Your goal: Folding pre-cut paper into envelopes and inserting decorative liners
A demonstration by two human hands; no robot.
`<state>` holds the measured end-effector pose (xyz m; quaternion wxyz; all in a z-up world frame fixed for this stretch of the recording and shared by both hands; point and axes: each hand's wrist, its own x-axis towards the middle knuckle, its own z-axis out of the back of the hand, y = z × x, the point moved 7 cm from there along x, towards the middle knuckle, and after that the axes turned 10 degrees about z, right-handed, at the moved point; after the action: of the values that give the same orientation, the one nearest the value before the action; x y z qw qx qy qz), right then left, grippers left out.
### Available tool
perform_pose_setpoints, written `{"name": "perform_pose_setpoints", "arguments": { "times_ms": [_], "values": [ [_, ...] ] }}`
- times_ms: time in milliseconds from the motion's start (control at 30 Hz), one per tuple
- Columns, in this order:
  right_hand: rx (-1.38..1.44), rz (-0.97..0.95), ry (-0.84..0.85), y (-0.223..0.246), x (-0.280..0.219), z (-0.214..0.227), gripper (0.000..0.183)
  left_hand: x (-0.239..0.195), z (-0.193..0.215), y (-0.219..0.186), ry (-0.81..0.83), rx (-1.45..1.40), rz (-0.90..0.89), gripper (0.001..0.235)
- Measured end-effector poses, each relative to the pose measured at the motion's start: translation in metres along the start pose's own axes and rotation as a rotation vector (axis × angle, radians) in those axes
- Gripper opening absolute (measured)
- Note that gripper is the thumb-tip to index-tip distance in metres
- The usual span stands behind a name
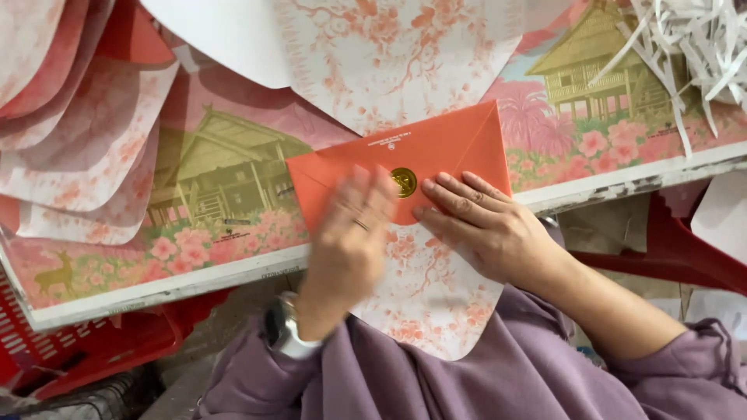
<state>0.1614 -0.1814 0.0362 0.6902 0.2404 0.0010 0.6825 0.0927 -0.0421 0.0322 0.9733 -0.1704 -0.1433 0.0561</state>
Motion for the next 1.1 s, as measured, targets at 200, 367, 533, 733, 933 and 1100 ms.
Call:
{"name": "perform_pose_setpoints", "arguments": {
  "times_ms": [200,367,533,733,933,1100],
  "values": [
    [0.116,0.02,-0.114,0.001,-0.003,0.0,0.035,-0.028,0.034,0.009,0.215,-0.729,0.124,0.038],
    [-0.059,-0.049,-0.575,0.0,-0.027,0.012,0.028,-0.086,-0.002,0.081,0.193,-0.96,0.84,0.036],
    [-0.017,-0.105,-0.625,-0.007,-0.044,0.012,0.026,-0.075,0.026,0.076,0.203,-0.924,0.899,0.038],
    [-0.105,0.014,-0.615,-0.03,-0.019,0.056,0.03,-0.029,0.156,0.154,-0.253,-0.711,0.826,0.005],
    [-0.357,0.045,-0.206,-0.04,0.035,0.05,0.032,0.01,0.24,0.216,-0.601,-0.459,0.463,0.007],
    [-0.245,0.179,-0.289,-0.019,0.033,0.076,0.007,0.029,0.215,0.133,-0.461,-0.089,0.196,0.045]
  ]
}}
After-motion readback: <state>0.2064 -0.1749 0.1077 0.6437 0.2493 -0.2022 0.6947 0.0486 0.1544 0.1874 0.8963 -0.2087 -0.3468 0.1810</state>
